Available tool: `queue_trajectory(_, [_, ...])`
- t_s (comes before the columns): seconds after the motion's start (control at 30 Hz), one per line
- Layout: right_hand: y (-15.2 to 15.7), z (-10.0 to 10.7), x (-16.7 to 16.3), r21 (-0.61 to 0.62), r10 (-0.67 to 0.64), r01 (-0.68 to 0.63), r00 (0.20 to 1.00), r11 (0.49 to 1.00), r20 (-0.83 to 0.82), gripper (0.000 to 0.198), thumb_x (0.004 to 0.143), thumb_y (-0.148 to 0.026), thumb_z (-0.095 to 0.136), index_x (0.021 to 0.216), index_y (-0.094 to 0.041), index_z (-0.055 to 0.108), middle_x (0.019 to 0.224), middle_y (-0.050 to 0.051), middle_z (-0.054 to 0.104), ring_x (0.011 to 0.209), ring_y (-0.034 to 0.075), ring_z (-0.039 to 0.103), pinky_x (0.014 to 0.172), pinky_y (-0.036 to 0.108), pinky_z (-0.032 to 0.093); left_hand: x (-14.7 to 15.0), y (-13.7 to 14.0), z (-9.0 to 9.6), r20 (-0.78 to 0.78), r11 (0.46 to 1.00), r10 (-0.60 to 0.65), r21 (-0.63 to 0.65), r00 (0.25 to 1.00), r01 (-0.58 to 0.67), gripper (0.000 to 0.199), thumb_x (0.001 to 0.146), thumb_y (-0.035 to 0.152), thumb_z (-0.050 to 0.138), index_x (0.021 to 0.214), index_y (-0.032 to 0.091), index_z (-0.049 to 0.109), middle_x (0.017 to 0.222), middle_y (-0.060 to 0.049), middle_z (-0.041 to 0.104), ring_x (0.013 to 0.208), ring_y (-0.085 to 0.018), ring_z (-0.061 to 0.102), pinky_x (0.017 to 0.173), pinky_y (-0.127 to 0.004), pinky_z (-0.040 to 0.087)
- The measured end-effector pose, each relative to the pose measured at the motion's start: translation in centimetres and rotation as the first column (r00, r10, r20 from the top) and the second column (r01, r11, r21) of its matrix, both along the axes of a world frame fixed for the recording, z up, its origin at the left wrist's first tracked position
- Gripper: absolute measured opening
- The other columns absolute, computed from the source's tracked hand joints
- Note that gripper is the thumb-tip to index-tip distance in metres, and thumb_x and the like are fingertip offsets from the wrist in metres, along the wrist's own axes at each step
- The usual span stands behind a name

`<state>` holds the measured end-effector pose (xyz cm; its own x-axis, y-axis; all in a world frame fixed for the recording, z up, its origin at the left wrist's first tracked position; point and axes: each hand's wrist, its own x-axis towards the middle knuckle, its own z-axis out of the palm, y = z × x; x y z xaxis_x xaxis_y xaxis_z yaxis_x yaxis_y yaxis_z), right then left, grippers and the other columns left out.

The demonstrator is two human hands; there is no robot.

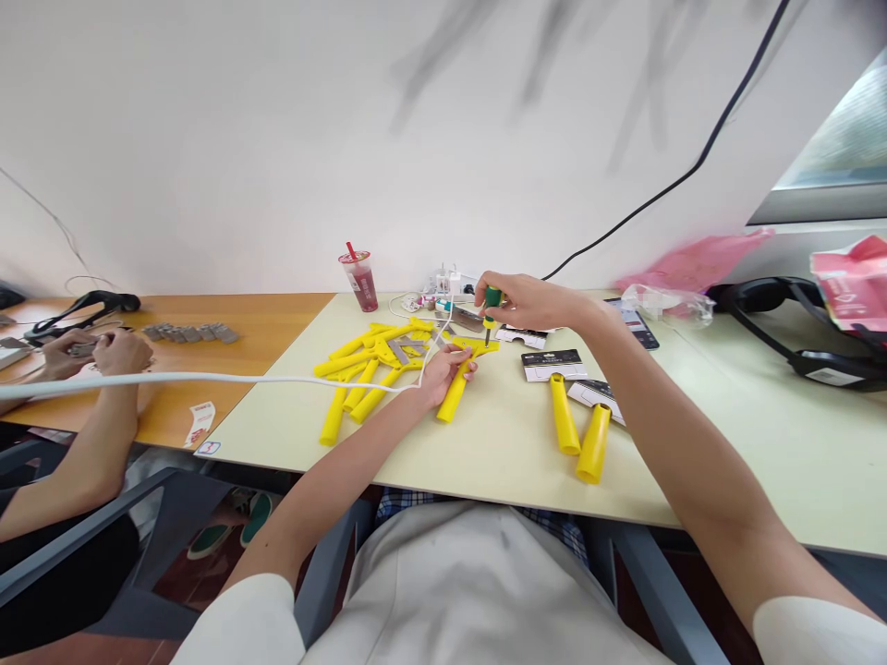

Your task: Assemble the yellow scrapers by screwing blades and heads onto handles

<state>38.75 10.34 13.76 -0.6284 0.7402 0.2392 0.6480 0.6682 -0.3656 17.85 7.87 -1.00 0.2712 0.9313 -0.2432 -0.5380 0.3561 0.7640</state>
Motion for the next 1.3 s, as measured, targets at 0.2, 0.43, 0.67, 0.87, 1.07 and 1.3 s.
queue_trajectory(0.2, [1.0,-0.5,-0.1,0.126,-0.046,0.043,0.999,0.991,0.018,0.028,0.095,-0.054,0.074,0.099,-0.027,0.067,0.085,0.006,0.074,0.081,0.028,0.067,0.073,0.036,0.042,0.1,-0.1,0.1,-0.002,1.000,0.009,-0.010,1.000,-0.010,0.034,0.091,0.002,0.076,0.095,0.021,0.048,0.090,-0.003,0.066,0.061,-0.010,0.061,0.051,-0.020,0.040])
queue_trajectory(0.43, [1.0,-1.0,-0.2,0.124,-0.099,0.089,0.992,0.988,0.076,0.025,0.099,-0.044,0.065,0.116,-0.025,0.063,0.112,0.013,0.078,0.094,0.030,0.069,0.077,0.036,0.047,0.1,0.0,0.0,-0.003,1.000,0.000,-0.016,1.000,0.000,0.035,0.089,0.001,0.078,0.096,0.021,0.049,0.091,-0.004,0.067,0.061,-0.010,0.061,0.051,-0.019,0.040])
queue_trajectory(0.67, [1.2,-0.7,0.0,0.051,0.035,-0.034,0.999,0.998,-0.021,0.017,0.096,-0.041,0.067,0.100,-0.025,0.069,0.094,0.005,0.076,0.080,0.022,0.064,0.072,0.033,0.043,0.0,0.1,-0.3,0.022,1.000,-0.004,-0.021,1.000,0.004,0.039,0.086,0.002,0.082,0.095,0.021,0.048,0.096,-0.006,0.070,0.063,-0.010,0.060,0.052,-0.020,0.040])
queue_trajectory(0.87, [1.1,-0.8,-0.2,0.105,0.037,-0.039,0.999,0.994,0.019,0.018,0.099,-0.041,0.065,0.092,-0.025,0.063,0.093,0.006,0.075,0.081,0.022,0.062,0.072,0.034,0.041,0.1,0.0,-0.1,-0.004,1.000,-0.007,-0.028,1.000,0.006,0.037,0.087,0.001,0.080,0.096,0.020,0.049,0.091,-0.004,0.067,0.062,-0.010,0.061,0.051,-0.020,0.039])
queue_trajectory(1.07, [1.2,-0.8,0.9,-0.051,0.041,-0.039,0.999,0.998,0.023,0.022,0.089,-0.026,0.070,0.111,-0.028,0.066,0.111,0.006,0.078,0.085,0.024,0.066,0.073,0.034,0.045,0.0,0.2,-0.1,-0.003,0.999,0.035,-0.013,0.999,-0.035,0.035,0.087,0.001,0.079,0.095,0.020,0.051,0.088,-0.003,0.065,0.063,-0.011,0.061,0.052,-0.021,0.038])
queue_trajectory(1.3, [0.6,-0.3,0.0,0.011,0.043,-0.042,0.999,0.999,-0.019,0.015,0.090,-0.031,0.072,0.105,-0.025,0.070,0.098,0.004,0.077,0.086,0.023,0.066,0.075,0.033,0.042,0.0,0.3,-0.2,-0.007,0.999,0.041,-0.010,0.999,-0.041,0.035,0.087,0.001,0.078,0.094,0.020,0.050,0.085,-0.001,0.063,0.061,-0.011,0.061,0.051,-0.020,0.038])
